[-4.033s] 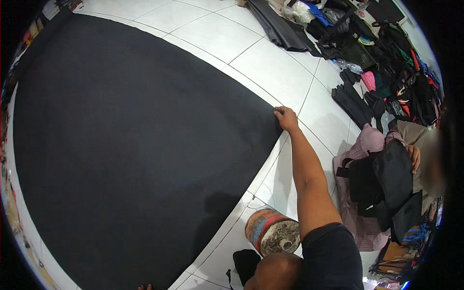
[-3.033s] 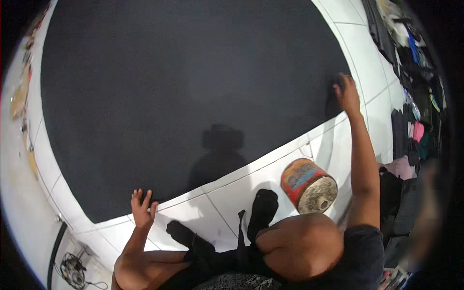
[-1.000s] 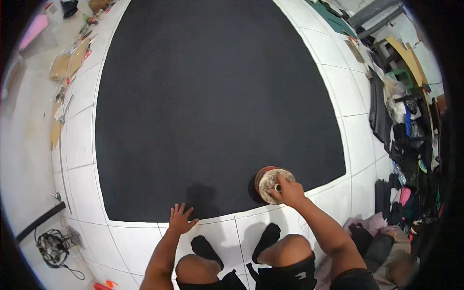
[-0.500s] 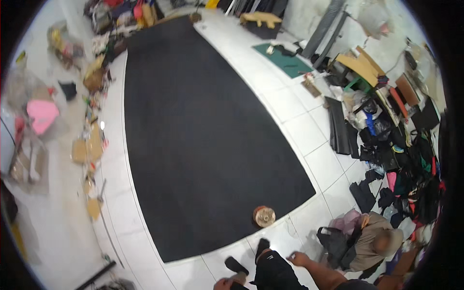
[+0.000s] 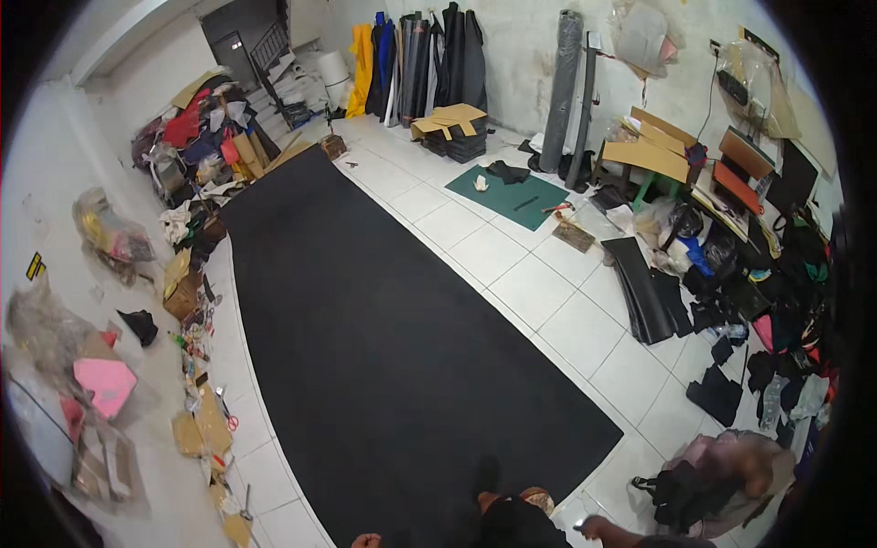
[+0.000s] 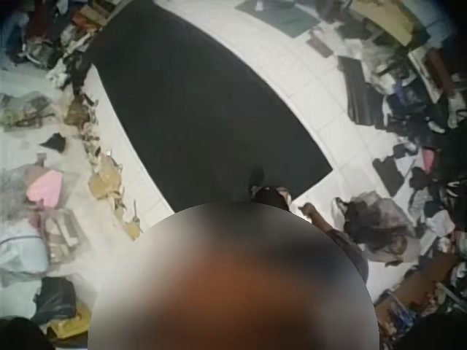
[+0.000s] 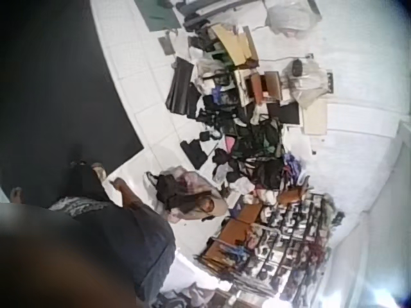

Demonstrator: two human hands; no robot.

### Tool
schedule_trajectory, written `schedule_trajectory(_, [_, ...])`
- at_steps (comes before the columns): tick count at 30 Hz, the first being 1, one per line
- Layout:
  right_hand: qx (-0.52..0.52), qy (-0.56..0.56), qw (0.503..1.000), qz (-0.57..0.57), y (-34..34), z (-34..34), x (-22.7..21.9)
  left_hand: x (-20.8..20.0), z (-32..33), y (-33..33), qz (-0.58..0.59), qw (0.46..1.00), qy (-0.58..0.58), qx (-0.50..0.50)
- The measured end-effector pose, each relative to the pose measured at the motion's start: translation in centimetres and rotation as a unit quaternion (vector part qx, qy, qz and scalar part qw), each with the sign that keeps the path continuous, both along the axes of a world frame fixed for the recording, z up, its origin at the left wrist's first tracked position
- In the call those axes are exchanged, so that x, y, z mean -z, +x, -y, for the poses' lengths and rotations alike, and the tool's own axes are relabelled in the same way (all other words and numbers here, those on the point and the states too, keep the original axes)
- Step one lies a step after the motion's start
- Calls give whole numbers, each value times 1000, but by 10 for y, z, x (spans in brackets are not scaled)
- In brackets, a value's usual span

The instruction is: Cutting a large piece of black fabric into sections on the floor using scissors.

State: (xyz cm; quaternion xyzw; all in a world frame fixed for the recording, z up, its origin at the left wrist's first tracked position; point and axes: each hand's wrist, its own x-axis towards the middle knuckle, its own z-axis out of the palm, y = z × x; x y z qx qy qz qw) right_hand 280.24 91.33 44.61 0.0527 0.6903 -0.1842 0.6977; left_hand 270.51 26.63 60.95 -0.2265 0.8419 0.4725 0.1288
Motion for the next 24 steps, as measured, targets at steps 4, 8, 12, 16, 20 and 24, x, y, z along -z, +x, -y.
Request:
schedule_trajectory(4, [239,26,879,-413,-278,68,-154,-27,-1,-50,154,980,96,-85])
schedule_trajectory(8, [337,10,785,-520,-487,81,-210,-94,-180,-288,186,981,52,25])
schedule_trajectory(12, [336,-8,782,-524,-631,83,-223,-100,-299,-473,123,974,-26,186])
schedule_trajectory(16, [325,32,800,-503,-697,57,-193,-29,-252,-600,56,947,-116,295])
schedule_trajectory(20, [226,119,848,-464,-630,-44,-100,40,-94,-685,6,906,-192,377])
schedule_trajectory(24, [156,230,874,-399,-594,-79,-71,-28,-50,-815,19,996,-21,88])
